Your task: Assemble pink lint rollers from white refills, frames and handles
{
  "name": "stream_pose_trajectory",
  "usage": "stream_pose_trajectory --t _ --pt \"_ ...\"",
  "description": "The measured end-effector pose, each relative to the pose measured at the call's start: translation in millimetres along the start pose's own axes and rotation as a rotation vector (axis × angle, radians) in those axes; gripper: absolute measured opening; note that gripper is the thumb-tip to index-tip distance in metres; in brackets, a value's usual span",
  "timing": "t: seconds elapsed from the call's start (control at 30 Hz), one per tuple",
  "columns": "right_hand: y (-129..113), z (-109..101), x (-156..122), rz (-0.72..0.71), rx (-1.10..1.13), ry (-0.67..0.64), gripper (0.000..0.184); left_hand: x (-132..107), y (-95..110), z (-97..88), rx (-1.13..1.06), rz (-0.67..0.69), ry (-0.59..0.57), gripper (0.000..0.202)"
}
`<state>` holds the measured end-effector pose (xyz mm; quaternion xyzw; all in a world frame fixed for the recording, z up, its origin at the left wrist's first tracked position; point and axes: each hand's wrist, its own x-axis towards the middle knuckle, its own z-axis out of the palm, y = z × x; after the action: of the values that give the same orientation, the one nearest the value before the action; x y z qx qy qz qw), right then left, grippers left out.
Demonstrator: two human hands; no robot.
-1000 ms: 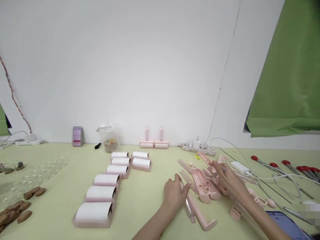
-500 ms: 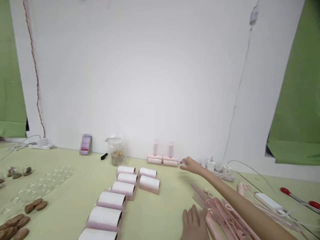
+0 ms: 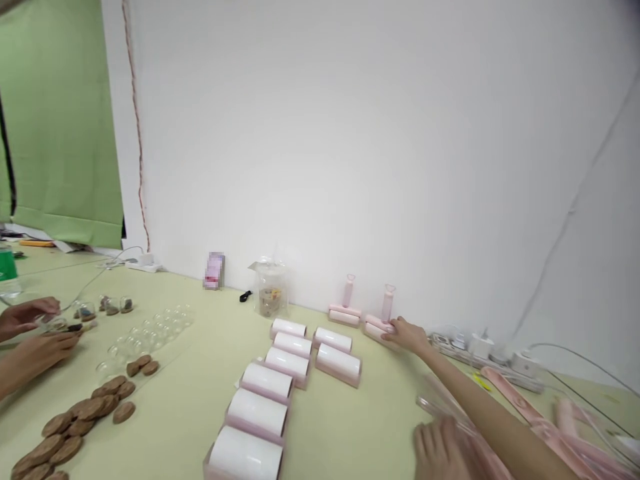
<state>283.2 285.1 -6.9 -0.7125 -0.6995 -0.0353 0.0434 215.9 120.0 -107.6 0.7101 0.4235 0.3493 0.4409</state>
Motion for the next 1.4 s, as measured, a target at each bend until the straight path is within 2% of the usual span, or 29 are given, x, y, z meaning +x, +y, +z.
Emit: stream_pose_trajectory --t 0.07,0.17,0.2,0.27,0.3,0.33,0.43,0.47,0.53,0.67,0.8,0.87,0.9,0.93,0.97,1.0,1.03,1.1,1.13,1.17,1.2,1.3,1.4 --pt "1.7 -14.0 -26.5 -0.029 0.024 0.038 0.030 -18.9 5.9 -19.9 -0.036 0.055 0.067 0.078" --pt "2.8 -32.4 -84.1 -0.091 0.085 0.099 0.040 -39.3 1.9 -54.8 -0.090 0.113 0.395 0.054" --pt "2.3 -35.5 -106.8 -0.118 0.110 0.109 0.043 -44.1 -1.7 -66.5 -0.094 0.114 0.470 0.055" --pt "0.0 -35.4 -153.0 -0.168 0.155 0.099 0.042 -51.5 -9.7 -88.0 -0.088 0.120 0.513 0.068" --pt "-1.7 -32.4 -174.4 -0.197 0.172 0.082 0.038 -54.5 -13.3 -97.1 -0.095 0.123 0.461 0.075" --pt "-3.7 -27.8 -193.3 -0.227 0.188 0.065 0.034 -57.0 -16.3 -104.6 -0.120 0.120 0.343 0.080" --pt "-10.2 -12.5 -228.6 -0.272 0.216 0.060 0.026 -61.8 -20.0 -117.2 -0.215 0.101 -0.080 0.085" --pt "-12.5 -9.2 -233.0 -0.258 0.227 0.085 0.027 -62.7 -19.5 -118.6 -0.230 0.104 -0.160 0.084" --pt "-17.1 -8.7 -233.6 -0.221 0.275 0.154 0.027 -63.8 -17.5 -119.1 -0.222 0.128 -0.196 0.081" --pt "-22.6 -27.6 -226.7 -0.201 0.396 0.256 0.027 -65.7 -16.3 -119.8 -0.180 0.147 -0.160 0.077" --pt "-15.5 -46.0 -237.5 -0.118 0.572 0.410 0.030 -65.4 -18.7 -126.5 -0.167 0.125 -0.103 0.076" --pt "-9.0 -45.5 -247.7 -0.220 0.687 0.520 0.022 -64.2 -14.5 -131.3 -0.214 0.117 0.027 0.081" --pt "-6.2 -42.4 -252.6 -0.314 0.704 0.565 0.016 -63.8 -10.2 -133.5 -0.258 0.127 0.109 0.078" --pt "-4.1 -37.7 -257.0 -0.434 0.674 0.595 0.013 -63.9 -4.4 -135.3 -0.306 0.142 0.181 0.071" --pt "-2.8 -31.7 -260.6 -0.552 0.611 0.608 0.018 -64.7 2.2 -136.4 -0.346 0.158 0.228 0.060" --pt "-2.2 -25.0 -263.2 -0.656 0.531 0.599 0.027 -66.4 9.2 -136.6 -0.391 0.158 0.207 0.048" --pt "-2.1 -18.2 -264.8 -0.729 0.449 0.569 0.033 -69.0 15.9 -135.9 -0.446 0.127 0.111 0.044" --pt "-0.9 -6.8 -265.3 -0.767 0.310 0.511 0.034 -76.2 26.4 -131.8 -0.582 0.016 -0.181 0.048" --pt "1.0 -3.3 -264.6 -0.737 0.255 0.495 0.033 -80.0 29.6 -129.0 -0.651 -0.042 -0.301 0.046" --pt "4.3 -1.9 -263.6 -0.689 0.213 0.502 0.033 -83.4 31.4 -126.1 -0.704 -0.092 -0.373 0.044" --pt "8.9 -2.6 -262.6 -0.630 0.186 0.533 0.032 -86.3 32.0 -123.4 -0.727 -0.124 -0.386 0.041" --pt "24.9 -14.7 -262.3 -0.381 0.279 0.625 0.040 -89.9 29.0 -118.1 -0.628 -0.127 -0.251 0.039" --pt "27.9 -27.6 -269.8 -0.214 0.676 0.511 0.043 -88.7 23.8 -113.5 -0.428 -0.055 -0.178 0.036"
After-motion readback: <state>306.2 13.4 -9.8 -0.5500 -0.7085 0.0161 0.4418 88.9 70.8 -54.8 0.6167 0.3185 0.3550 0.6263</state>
